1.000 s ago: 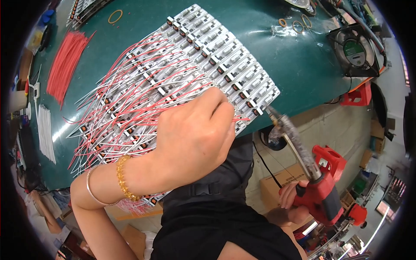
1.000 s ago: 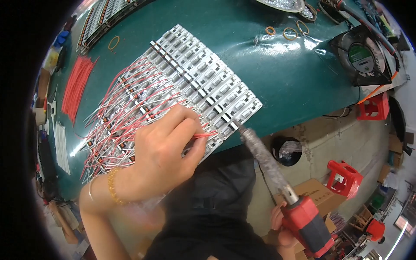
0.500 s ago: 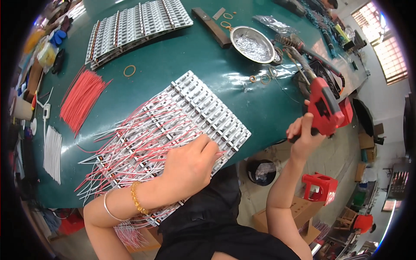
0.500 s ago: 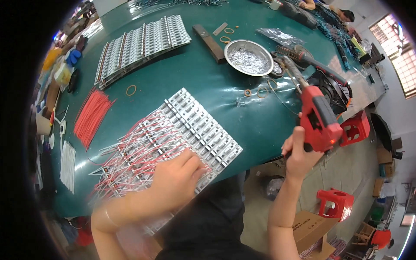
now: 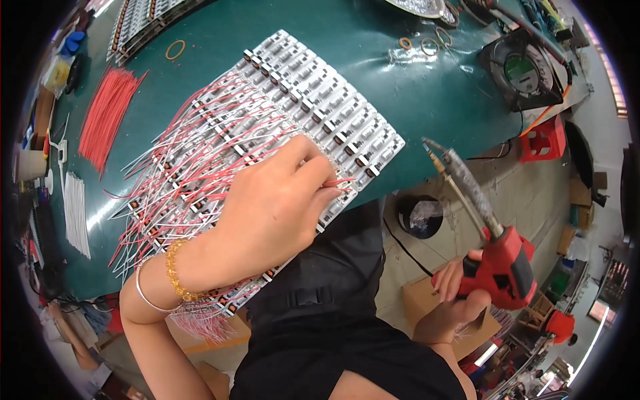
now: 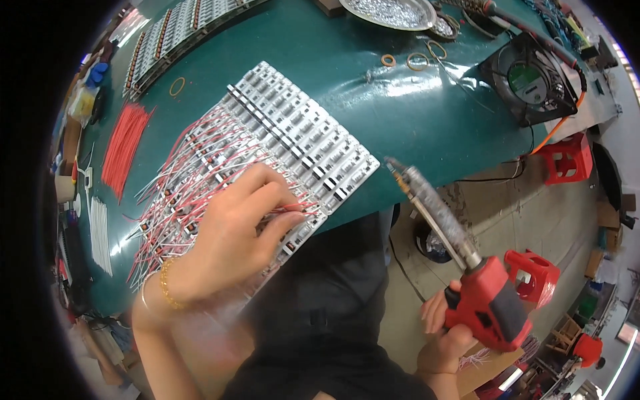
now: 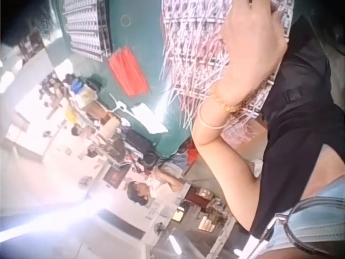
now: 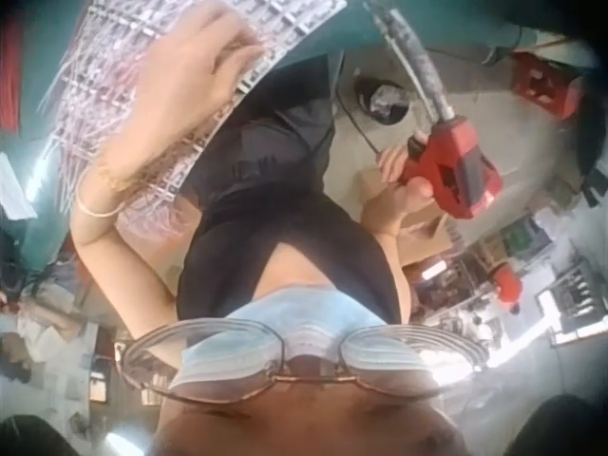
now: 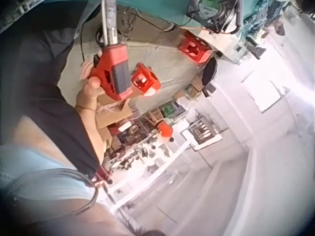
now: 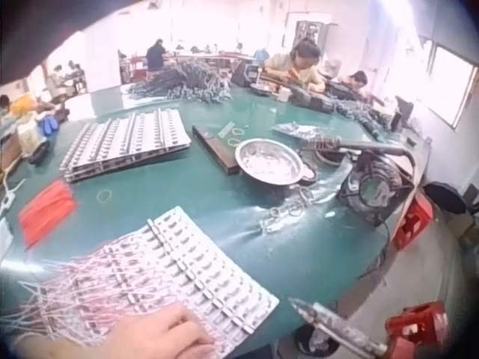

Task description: The person attaches red and white wires to LED circuit boards arranged in a large tray. This is done by hand using a handheld soldering tool.

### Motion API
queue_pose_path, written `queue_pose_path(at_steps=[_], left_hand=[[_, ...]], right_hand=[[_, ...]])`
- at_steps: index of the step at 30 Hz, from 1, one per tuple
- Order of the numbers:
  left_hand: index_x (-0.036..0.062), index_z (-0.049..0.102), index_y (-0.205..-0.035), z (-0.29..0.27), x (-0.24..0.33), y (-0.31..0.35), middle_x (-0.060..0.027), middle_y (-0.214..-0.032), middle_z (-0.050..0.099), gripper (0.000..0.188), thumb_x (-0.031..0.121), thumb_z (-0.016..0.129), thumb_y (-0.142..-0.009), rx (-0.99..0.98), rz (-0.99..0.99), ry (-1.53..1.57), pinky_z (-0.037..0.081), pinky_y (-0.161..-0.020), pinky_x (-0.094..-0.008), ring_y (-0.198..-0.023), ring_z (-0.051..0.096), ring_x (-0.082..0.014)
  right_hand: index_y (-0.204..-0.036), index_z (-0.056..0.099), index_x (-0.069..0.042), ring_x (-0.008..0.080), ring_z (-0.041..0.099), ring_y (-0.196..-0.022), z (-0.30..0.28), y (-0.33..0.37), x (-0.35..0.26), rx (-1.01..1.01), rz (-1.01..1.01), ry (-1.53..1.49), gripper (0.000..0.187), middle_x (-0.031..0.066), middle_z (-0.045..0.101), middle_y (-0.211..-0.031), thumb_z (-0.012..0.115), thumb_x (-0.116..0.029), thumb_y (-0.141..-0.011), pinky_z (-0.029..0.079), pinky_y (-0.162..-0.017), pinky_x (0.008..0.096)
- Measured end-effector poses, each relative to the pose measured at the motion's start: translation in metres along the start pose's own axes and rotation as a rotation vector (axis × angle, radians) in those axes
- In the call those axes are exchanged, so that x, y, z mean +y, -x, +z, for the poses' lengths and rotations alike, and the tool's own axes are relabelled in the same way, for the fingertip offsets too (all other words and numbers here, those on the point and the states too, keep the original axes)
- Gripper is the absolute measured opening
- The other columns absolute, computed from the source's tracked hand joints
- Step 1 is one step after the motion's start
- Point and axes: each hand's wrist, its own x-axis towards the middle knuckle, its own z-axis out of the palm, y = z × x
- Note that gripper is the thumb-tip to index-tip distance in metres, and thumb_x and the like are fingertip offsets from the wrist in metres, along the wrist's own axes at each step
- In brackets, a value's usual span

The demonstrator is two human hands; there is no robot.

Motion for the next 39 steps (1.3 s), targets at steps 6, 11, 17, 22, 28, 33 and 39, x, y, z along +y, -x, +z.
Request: queue_pose_path(at_steps=[6,11,17,22,28,33,39], left_hand=[[0.0012,0.060,-0.082,0.012,0.017,0.007,-0.0082,-0.086,0.059,0.012,-0.001,0.070,-0.077,0.002,-0.106,-0.027,0.050,-0.055,-0.0290,-0.066,0.062,-0.0207],[0.0017,0.060,-0.081,0.017,0.017,0.006,-0.0076,-0.085,0.060,0.012,-0.003,0.070,-0.076,0.025,-0.035,-0.115,0.049,-0.054,-0.0283,-0.063,0.062,-0.0190],[0.0016,0.059,-0.080,0.020,0.014,0.006,-0.0079,-0.085,0.060,0.014,-0.003,0.071,-0.074,0.058,-0.014,-0.104,0.048,-0.052,-0.0286,-0.061,0.061,-0.0186],[0.0018,0.059,-0.079,0.020,0.013,0.006,-0.0079,-0.084,0.060,0.015,-0.003,0.072,-0.073,0.064,0.004,-0.152,0.048,-0.052,-0.0291,-0.062,0.061,-0.0191],[0.0023,0.059,-0.079,0.022,0.013,0.008,-0.0076,-0.083,0.061,0.016,-0.003,0.071,-0.071,0.115,0.031,-0.175,0.047,-0.053,-0.0297,-0.062,0.061,-0.0204],[0.0023,0.059,-0.078,0.026,0.018,0.009,-0.0078,-0.083,0.061,0.016,-0.003,0.071,-0.070,0.101,0.030,-0.180,0.047,-0.053,-0.0305,-0.062,0.060,-0.0209],[0.0017,0.059,-0.081,0.027,0.013,0.008,-0.0091,-0.082,0.060,0.016,-0.002,0.071,-0.072,0.100,0.031,-0.170,0.047,-0.057,-0.0317,-0.065,0.060,-0.0241]], right_hand=[[-0.131,0.039,0.006,0.0100,0.045,-0.041,-0.007,0.023,-0.002,-0.249,0.067,0.006,0.084,-0.0038,0.044,-0.050,0.056,-0.064,-0.087,0.042,-0.047,0.0254],[-0.083,0.048,-0.007,0.0146,0.052,-0.054,-0.003,0.041,-0.014,0.043,0.435,-0.064,0.070,0.0020,0.053,-0.061,0.084,-0.062,-0.058,0.040,-0.054,0.0269],[-0.091,0.046,-0.008,0.0111,0.050,-0.056,-0.002,0.037,-0.010,-0.001,0.429,-0.009,0.074,-0.0001,0.053,-0.062,0.081,-0.064,-0.059,0.038,-0.053,0.0255],[-0.086,0.053,-0.004,0.0154,0.053,-0.055,-0.028,0.052,0.007,-0.120,0.244,0.439,0.074,0.0012,0.053,-0.062,0.070,-0.073,-0.063,0.039,-0.053,0.0277],[-0.082,0.054,-0.004,0.0153,0.053,-0.051,-0.042,0.064,0.007,-0.137,0.127,0.642,0.078,0.0018,0.052,-0.060,0.067,-0.078,-0.061,0.039,-0.049,0.0278],[-0.085,0.047,-0.006,0.0112,0.050,-0.051,-0.014,0.050,-0.007,0.072,0.393,0.091,0.076,-0.0001,0.050,-0.056,0.081,-0.066,-0.052,0.036,-0.048,0.0233],[-0.072,0.047,-0.008,0.0115,0.052,-0.057,0.000,0.039,-0.006,0.126,0.423,0.041,0.069,0.0010,0.054,-0.065,0.080,-0.066,-0.055,0.035,-0.050,0.0235]])
